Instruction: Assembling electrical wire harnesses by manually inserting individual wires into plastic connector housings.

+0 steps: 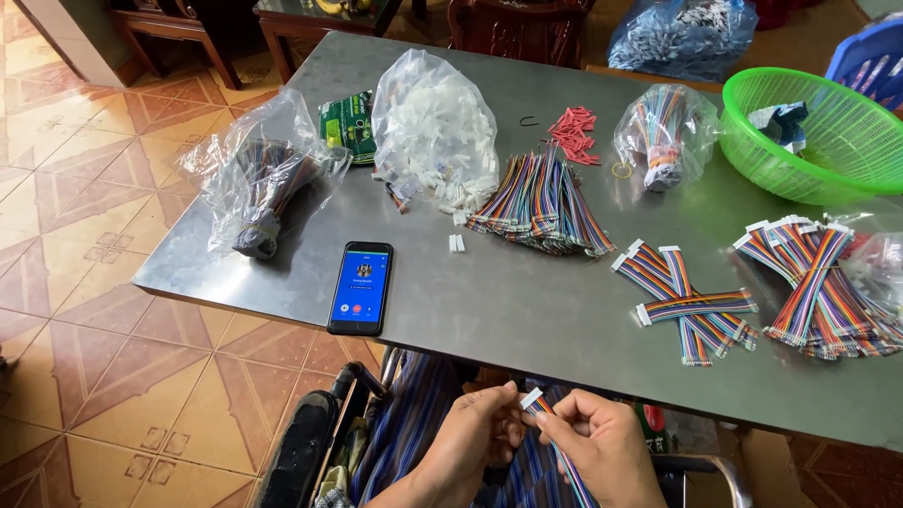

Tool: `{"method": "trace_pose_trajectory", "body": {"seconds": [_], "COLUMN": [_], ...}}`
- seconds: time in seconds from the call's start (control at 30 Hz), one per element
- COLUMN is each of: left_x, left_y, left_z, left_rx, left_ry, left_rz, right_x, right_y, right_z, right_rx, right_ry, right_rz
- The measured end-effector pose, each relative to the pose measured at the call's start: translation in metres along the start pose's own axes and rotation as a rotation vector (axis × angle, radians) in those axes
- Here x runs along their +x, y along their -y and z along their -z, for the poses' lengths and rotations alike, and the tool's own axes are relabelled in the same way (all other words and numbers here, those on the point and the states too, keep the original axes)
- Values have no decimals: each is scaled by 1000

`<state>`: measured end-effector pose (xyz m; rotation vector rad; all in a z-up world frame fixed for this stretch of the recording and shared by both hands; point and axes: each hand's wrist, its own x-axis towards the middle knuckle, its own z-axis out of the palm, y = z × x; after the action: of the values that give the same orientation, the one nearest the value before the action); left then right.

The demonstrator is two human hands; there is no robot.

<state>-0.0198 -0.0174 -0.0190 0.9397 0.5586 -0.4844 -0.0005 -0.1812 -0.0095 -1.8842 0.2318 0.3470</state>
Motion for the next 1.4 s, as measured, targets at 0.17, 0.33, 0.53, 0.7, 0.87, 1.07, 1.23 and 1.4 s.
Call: {"method": "trace_pose_trajectory", "body": {"seconds": [0.17, 0.33, 0.53, 0.7, 0.87, 1.07, 1.23, 1.4], "left_x": [3, 6, 25, 100, 127, 90, 113, 135], "left_y": [4, 7, -42, -113, -120, -104, -118, -138], "left_z": [1, 3, 2, 4, -3, -9, 6, 17], "left_rx": [-40, 35, 901, 1476, 1749, 1627, 1395, 1501], "left_ry": [-22, 47, -59, -454, -384, -260, -559, -592], "left_rz": [14, -92, -1062, -1329, -1257, -1231, -1174, -983], "right_x": [0, 19, 83, 168, 235, 237, 217, 183], "right_y": [-2, -17, 64, 76, 66, 62, 60, 72], "right_z": [0, 13, 91, 98, 64, 49, 56, 63], "right_rx": [-13, 55, -531, -1008, -820, -834, -785, -695], "right_ry": [24, 70, -203, -344, -232, -307, -427, -341], "right_rz": [-1, 52, 266, 358, 527, 498, 550, 407]}}
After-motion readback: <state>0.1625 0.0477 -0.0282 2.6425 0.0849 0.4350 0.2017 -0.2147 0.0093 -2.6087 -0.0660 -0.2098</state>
